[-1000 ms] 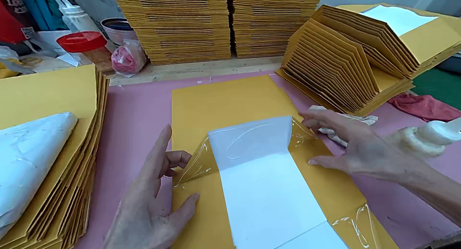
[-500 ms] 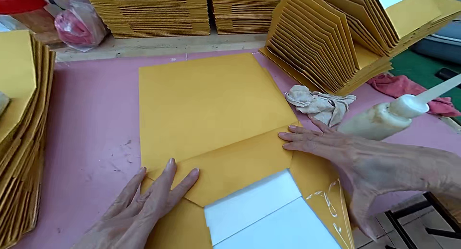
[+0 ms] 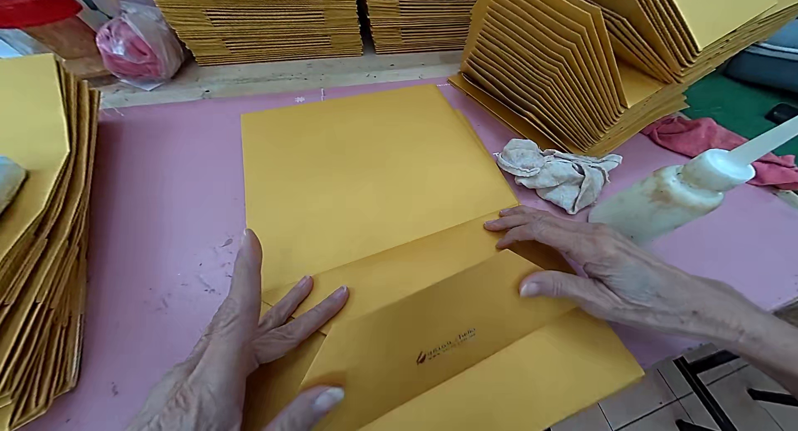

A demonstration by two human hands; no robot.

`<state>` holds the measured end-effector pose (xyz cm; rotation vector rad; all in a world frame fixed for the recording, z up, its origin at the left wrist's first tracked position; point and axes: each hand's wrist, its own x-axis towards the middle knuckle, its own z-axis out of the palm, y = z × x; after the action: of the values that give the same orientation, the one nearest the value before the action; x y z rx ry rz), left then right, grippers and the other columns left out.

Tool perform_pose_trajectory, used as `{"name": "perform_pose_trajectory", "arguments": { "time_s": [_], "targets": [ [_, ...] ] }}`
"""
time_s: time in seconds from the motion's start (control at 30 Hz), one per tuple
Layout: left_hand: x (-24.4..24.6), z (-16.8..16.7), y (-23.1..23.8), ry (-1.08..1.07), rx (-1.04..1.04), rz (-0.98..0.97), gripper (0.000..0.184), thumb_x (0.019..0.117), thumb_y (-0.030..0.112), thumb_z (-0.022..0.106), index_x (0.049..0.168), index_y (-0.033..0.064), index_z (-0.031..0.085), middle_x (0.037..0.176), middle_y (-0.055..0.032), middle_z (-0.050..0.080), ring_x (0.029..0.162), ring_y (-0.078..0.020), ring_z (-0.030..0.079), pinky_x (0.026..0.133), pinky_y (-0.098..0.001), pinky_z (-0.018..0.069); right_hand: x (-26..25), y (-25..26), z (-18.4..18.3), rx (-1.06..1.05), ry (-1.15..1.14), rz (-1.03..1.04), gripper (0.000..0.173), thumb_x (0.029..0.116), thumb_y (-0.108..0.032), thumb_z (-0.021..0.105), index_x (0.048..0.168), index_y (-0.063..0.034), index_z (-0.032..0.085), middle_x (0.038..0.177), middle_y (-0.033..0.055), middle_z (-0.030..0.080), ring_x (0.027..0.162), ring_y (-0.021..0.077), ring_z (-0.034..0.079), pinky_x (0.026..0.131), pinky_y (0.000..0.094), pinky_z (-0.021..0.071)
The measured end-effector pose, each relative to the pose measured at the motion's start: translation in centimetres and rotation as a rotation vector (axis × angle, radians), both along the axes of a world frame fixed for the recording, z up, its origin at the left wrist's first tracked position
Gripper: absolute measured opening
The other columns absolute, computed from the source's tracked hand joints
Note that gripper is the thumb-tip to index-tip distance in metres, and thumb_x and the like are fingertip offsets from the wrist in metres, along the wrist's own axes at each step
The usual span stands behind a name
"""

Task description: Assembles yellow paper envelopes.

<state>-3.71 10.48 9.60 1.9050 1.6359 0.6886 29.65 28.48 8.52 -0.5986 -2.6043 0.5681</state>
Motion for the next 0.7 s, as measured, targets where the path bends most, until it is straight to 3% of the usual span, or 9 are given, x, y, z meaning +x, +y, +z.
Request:
{"name": "perform_pose_trajectory", "arguments": {
  "time_s": [0.17,0.27,0.33,0.4,0.47,0.57,0.63,0.67,0.7],
  "targets": [
    [1.8,-1.0,0.0,0.152,0.122,0.157,0.102,0.0960,0.037,0.066,0.156,-0.0153,0.001,0.128,-0.0244,0.067,0.131,-0.0417,0.057,0.116,-0.0599,0.0346,-0.5,-0.9,-2.1,0.000,0.041,-0.099,0.044,0.1000,-0.043,0.057,0.122,-0.0058,0.066,0.137,0.0072,0.063,0.142,0.0194,0.048,0.122,0.0436,0.0322],
    [3.5,-0.4,0.0,0.268,0.153,0.110,0.068,0.1015,0.026,0.059,0.151,-0.0130,0.034,0.140,-0.0272,0.058,0.134,-0.0459,0.053,0.115,-0.0662,0.0302,-0.8,-1.6,-1.7,0.043,-0.012,-0.143,0.048,0.0998,-0.043,0.056,0.130,-0.0058,0.062,0.138,0.0076,0.062,0.143,0.0233,0.047,0.120,0.0579,0.0290],
    [5.4,-0.2,0.0,0.323,0.182,0.071,0.044,0.1022,0.008,0.051,0.143,-0.0073,0.052,0.147,-0.0279,0.052,0.137,-0.0467,0.050,0.114,-0.0617,0.0370,-1.5,-2.7,-0.8,0.153,-0.097,-0.163,0.049,0.0996,-0.036,0.054,0.139,-0.0060,0.058,0.141,0.0110,0.059,0.144,0.0305,0.046,0.118,0.0656,0.0268],
    [7.6,-0.5,0.2,0.315,0.218,0.083,0.040,0.0984,-0.006,0.046,0.136,-0.0074,0.060,0.145,-0.0279,0.054,0.135,-0.0462,0.052,0.112,-0.0565,0.0418,-2.7,-4.5,-0.7,0.304,-0.117,-0.163,0.046,0.0983,-0.019,0.050,0.142,-0.0082,0.058,0.145,0.0172,0.057,0.143,0.0381,0.047,0.111,0.0751,0.0280],
    [9.3,-1.2,0.7,0.332,0.232,0.123,0.039,0.1036,0.008,0.046,0.137,-0.0095,0.058,0.146,-0.0274,0.053,0.137,-0.0464,0.050,0.115,-0.0558,0.0381,-3.5,-6.0,-1.6,0.385,-0.113,-0.135,0.049,0.0943,-0.007,0.048,0.142,-0.0125,0.061,0.149,0.0195,0.054,0.144,0.0383,0.046,0.111,0.0773,0.0249],
    [10.4,-3.4,1.6,0.475,0.296,0.179,0.056,0.1075,0.035,0.035,0.143,-0.0038,0.055,0.152,-0.0240,0.048,0.142,-0.0450,0.044,0.118,-0.0572,0.0310,-3.2,-5.5,-1.3,0.318,-0.160,-0.065,0.050,0.0925,-0.009,0.047,0.140,-0.0111,0.064,0.150,0.0150,0.055,0.143,0.0300,0.049,0.118,0.0632,0.0321],
    [10.6,-4.3,1.9,0.562,0.344,0.207,0.058,0.1076,0.036,0.029,0.145,-0.0007,0.054,0.153,-0.0214,0.047,0.143,-0.0421,0.044,0.118,-0.0561,0.0313,-2.9,-3.7,0.7,0.350,-0.161,-0.116,0.039,0.0981,-0.013,0.050,0.131,-0.0041,0.068,0.137,0.0126,0.066,0.120,0.0260,0.068,0.099,0.0469,0.0543],
    [10.7,-4.5,2.0,0.591,0.359,0.218,0.058,0.1074,0.035,0.028,0.145,-0.0002,0.055,0.153,-0.0207,0.048,0.142,-0.0412,0.045,0.118,-0.0556,0.0316,-2.9,-2.4,1.7,0.426,-0.164,-0.182,0.034,0.0962,-0.007,0.055,0.126,0.0011,0.068,0.123,0.0169,0.071,0.093,0.0278,0.074,0.073,0.0418,0.0590],
    [10.7,-4.7,2.0,0.609,0.367,0.228,0.058,0.1073,0.034,0.027,0.145,-0.0002,0.055,0.153,-0.0202,0.048,0.142,-0.0403,0.046,0.118,-0.0554,0.0315,-3.0,-1.2,2.8,0.459,-0.225,-0.270,0.031,0.0938,0.001,0.058,0.123,0.0052,0.065,0.111,0.0219,0.069,0.076,0.0338,0.070,0.058,0.0447,0.0547]
  ]
}}
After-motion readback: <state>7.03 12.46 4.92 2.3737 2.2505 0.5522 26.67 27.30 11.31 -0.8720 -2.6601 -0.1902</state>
